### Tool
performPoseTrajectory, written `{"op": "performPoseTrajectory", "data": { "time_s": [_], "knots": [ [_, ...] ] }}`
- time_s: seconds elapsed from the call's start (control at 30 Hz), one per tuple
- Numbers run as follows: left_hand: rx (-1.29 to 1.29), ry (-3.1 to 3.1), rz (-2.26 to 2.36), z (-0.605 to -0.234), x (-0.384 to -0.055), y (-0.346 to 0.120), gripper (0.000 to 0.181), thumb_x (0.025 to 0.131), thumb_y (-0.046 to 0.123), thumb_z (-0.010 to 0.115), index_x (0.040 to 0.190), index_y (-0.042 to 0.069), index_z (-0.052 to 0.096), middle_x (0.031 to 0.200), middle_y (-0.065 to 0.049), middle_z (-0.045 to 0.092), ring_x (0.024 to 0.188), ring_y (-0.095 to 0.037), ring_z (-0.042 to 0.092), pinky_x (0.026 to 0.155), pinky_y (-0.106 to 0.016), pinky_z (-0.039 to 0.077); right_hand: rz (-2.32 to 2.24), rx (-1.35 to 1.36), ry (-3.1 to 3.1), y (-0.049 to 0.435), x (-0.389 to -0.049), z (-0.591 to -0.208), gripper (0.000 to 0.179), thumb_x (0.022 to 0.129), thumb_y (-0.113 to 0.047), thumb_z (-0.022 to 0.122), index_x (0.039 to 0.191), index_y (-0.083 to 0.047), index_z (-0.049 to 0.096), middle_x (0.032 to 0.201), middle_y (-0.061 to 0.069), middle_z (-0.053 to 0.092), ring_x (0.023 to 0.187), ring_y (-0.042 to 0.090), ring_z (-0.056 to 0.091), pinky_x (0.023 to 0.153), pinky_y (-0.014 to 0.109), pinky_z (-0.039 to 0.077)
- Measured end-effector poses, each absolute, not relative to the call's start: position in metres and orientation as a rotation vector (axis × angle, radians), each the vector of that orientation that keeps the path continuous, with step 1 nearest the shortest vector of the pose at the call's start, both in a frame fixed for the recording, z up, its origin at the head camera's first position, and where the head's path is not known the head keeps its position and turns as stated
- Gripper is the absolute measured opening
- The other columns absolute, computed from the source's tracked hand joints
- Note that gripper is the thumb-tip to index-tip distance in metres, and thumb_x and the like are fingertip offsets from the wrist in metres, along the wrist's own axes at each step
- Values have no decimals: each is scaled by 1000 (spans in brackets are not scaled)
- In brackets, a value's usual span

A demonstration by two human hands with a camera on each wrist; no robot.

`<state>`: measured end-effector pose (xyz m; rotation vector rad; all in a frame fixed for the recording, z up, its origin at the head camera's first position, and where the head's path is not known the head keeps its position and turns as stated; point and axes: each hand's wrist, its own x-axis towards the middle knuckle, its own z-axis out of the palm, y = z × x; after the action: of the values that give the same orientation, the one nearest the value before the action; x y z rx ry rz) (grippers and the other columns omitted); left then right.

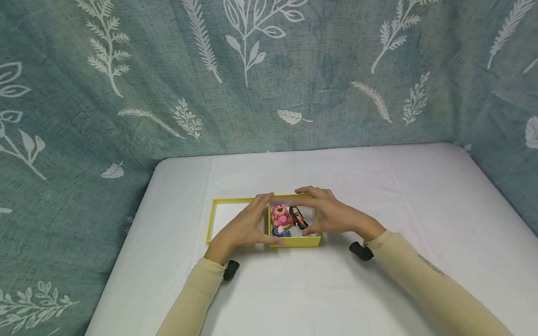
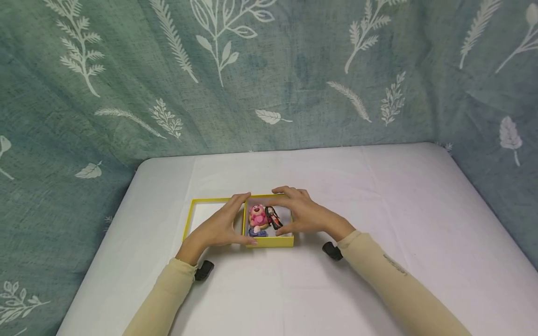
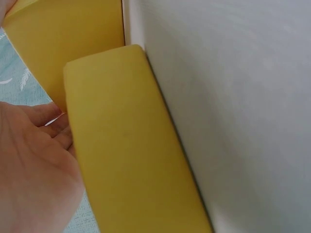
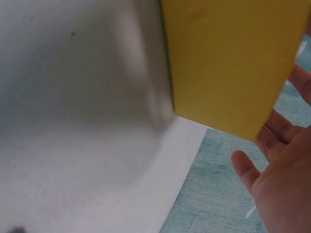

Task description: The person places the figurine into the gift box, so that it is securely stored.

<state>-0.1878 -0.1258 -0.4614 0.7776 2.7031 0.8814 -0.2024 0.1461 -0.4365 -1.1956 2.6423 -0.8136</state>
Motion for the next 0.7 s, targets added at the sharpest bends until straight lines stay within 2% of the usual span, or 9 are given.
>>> {"op": "performPoseTrajectory", "data": {
  "time_s": [0.4, 0.7],
  "knots": [
    [777, 2703, 877, -460, -187, -126, 126, 60, 74, 78, 157, 24, 14, 157, 3, 27, 142, -22, 36, 112, -45, 39, -678, -1095, 2711, 142, -208, -444, 71, 74, -40, 85, 136, -19, 59, 151, 19, 36, 139, 32, 35, 109, 59, 22],
    [792, 2697, 881, -461, -188, -126, 125, 62, 69, 80, 157, 17, 17, 156, 2, 28, 141, -24, 37, 111, -46, 40, -653, -1024, 2710, 136, -211, -444, 70, 72, -35, 87, 135, -19, 60, 152, 20, 34, 140, 38, 33, 108, 63, 22]
  ]
}}
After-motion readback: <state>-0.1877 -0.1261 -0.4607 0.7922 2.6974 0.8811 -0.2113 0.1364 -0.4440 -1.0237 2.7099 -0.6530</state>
